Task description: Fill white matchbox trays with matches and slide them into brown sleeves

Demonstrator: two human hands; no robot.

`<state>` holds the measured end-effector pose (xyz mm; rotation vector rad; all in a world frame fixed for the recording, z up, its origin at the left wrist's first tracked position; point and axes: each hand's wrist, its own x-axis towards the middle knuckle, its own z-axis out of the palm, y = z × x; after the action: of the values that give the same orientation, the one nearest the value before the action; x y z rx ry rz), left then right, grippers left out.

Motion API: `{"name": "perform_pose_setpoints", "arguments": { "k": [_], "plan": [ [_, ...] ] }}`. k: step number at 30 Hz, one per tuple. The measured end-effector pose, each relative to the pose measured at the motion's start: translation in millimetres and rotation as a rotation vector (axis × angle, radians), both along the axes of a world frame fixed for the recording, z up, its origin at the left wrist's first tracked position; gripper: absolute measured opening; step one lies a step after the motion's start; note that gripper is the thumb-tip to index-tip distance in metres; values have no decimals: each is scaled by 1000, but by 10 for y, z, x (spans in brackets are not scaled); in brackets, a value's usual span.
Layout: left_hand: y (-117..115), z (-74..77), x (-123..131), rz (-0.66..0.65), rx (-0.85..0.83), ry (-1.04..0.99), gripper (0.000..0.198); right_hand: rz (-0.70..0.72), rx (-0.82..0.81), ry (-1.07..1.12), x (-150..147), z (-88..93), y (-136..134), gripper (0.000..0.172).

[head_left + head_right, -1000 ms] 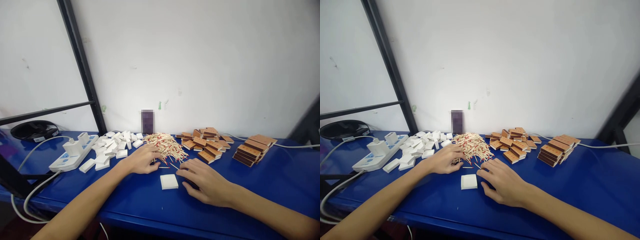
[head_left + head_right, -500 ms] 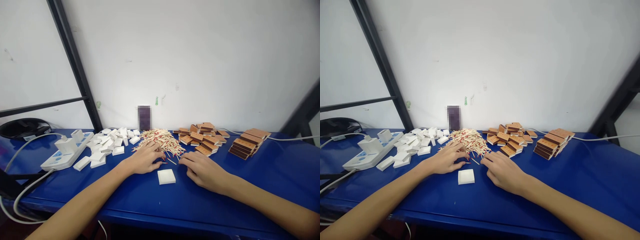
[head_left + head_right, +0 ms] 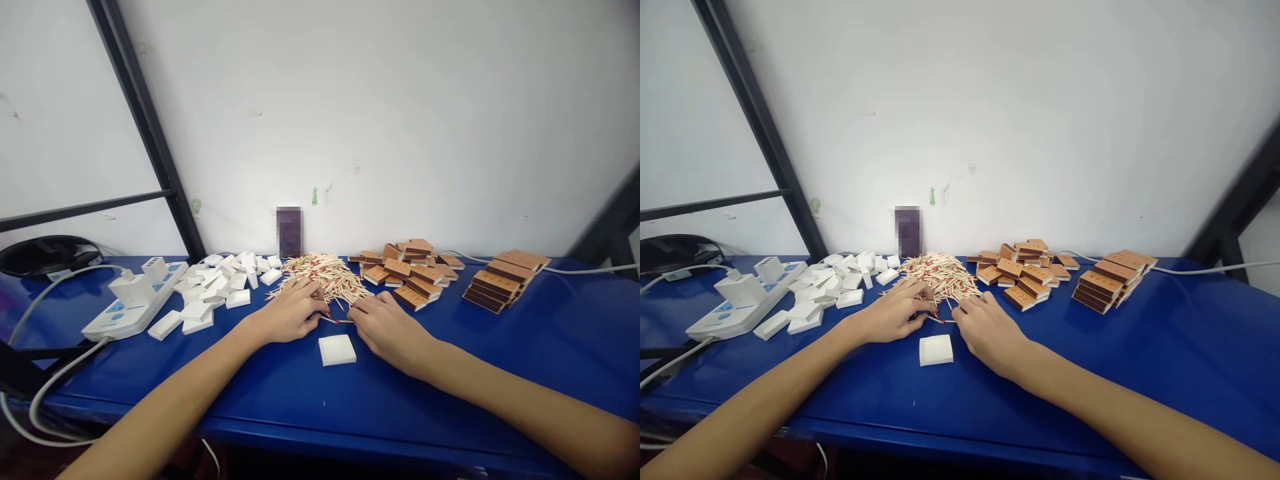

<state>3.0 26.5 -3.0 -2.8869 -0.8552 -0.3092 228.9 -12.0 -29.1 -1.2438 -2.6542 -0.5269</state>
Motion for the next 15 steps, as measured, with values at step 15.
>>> {"name": "perform_pose_setpoints", "arguments": {
  "k": [15],
  "plan": [
    [-11,1,49,-56,-106,-77,19,64,-133,170,46,-19,-9,19]
  ]
}}
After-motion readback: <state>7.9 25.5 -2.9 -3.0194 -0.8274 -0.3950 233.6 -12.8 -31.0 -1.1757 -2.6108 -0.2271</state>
